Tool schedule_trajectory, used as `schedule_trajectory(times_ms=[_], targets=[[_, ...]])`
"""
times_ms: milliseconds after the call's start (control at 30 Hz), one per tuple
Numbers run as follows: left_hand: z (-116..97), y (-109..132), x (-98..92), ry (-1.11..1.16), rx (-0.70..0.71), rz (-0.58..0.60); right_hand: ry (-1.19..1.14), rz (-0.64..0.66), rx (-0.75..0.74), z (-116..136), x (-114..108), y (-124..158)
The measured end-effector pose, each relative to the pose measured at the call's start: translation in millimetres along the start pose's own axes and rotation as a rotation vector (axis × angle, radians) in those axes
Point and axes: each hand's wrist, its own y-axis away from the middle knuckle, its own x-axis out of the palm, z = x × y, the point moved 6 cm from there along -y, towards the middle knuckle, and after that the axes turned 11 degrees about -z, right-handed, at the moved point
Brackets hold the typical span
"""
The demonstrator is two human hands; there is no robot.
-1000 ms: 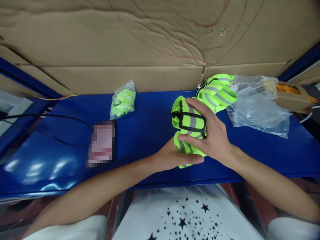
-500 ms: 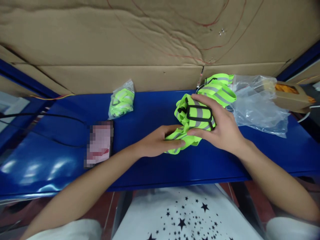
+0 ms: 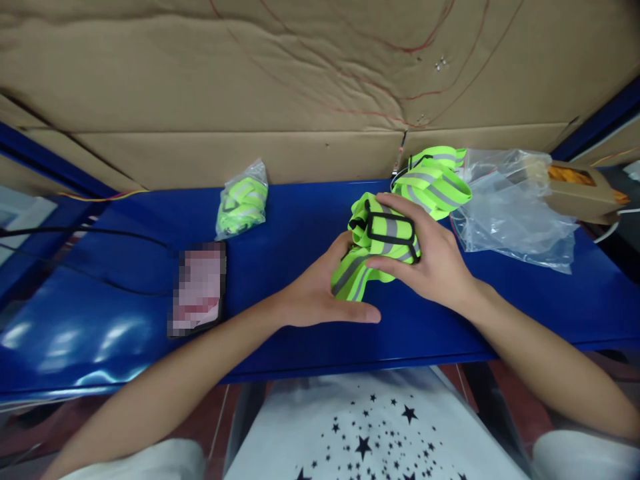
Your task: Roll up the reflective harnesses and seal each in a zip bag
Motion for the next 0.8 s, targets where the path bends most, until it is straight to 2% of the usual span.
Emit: schedule_trajectory(times_ms=[100,167,267,433,533,600,700,800], targets=[[4.7,-6.2,-5.5,0.318,-0.102,0.069,0.006,-0.024,-0.046,4.8,-5.1,-1.2],[8.5,-12.8,-13.5,0.424,-0.163,0.040,0.014,-0.030,-0.088,7.4,-8.7,-1.3],[13.7,-18.9,-20.5,0.374,-0.207,-0.006,0.028,-0.013,-0.127,8.2,-10.2,0.6],[16.3,-14.0,-11.9,0.297,-0.234,0.036,0.030,-0.002,-0.153,9.9,-11.1,3.6],[15.4,-9.5,-5.2,0.343,-0.277,0.093,0.003,-0.019,-0.195,11.9,-14.1,3.4],[14.9,-9.1,-4.6,0.402,-0.286,0.085,-0.003,-0.032,-0.217,11.6,-15.2,2.9],[16.4,-11.1,-8.1,0.338,-0.208,0.015,0.026,-0.033,-0.209,8.7,-13.0,2.1],[16.8,-11.8,-7.2,0.181,-0.078,0.017,0.065,-0.014,-0.184,5.8,-9.6,1.5]])
